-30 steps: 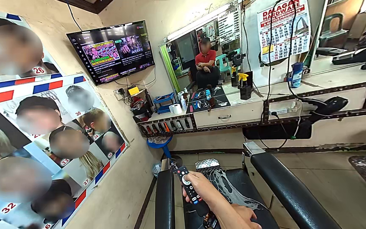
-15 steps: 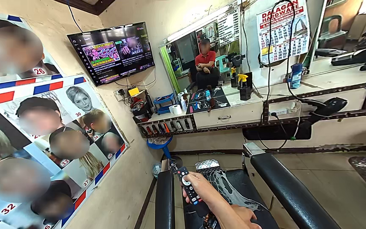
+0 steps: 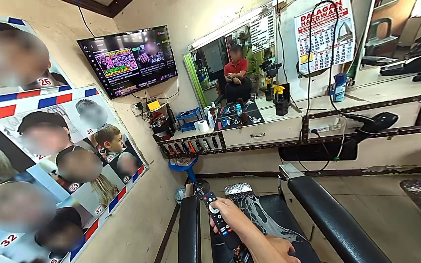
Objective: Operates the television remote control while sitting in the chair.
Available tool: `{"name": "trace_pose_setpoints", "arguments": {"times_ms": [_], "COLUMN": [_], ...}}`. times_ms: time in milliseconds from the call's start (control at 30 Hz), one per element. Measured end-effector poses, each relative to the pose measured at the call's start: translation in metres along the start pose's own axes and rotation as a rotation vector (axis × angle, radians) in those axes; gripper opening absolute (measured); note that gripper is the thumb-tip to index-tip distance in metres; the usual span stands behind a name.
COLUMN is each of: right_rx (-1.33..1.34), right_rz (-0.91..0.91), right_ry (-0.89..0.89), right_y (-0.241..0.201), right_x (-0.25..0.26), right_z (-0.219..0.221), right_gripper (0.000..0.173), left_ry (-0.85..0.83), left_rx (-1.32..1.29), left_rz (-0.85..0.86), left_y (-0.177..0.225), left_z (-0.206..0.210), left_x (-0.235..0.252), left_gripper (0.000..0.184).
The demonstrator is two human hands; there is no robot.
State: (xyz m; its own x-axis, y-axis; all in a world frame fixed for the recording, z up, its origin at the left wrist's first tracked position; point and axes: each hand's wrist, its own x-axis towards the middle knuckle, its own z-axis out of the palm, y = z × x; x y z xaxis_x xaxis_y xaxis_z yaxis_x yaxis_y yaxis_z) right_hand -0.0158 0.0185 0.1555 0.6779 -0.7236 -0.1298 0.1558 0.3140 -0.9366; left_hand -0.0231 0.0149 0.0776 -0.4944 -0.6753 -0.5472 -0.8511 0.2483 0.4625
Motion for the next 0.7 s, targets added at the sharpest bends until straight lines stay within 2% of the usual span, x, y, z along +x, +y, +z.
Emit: {"name": "trace_pose_setpoints", "arguments": {"times_ms": [700], "right_rx": [-0.007], "right_rz": [0.012], "right_ry": [0.005], "right_y": [-0.0004], "right_x": [0.0011], "right_z": [-0.0001], "right_gripper": [0.030], "left_ry": [-0.003], "left_rx": [-0.010], "left_rz": [-0.025], "left_y": [0.0027], "left_z": [-0.0010], "left_x": [-0.0023], "left_gripper": [0.047]}}
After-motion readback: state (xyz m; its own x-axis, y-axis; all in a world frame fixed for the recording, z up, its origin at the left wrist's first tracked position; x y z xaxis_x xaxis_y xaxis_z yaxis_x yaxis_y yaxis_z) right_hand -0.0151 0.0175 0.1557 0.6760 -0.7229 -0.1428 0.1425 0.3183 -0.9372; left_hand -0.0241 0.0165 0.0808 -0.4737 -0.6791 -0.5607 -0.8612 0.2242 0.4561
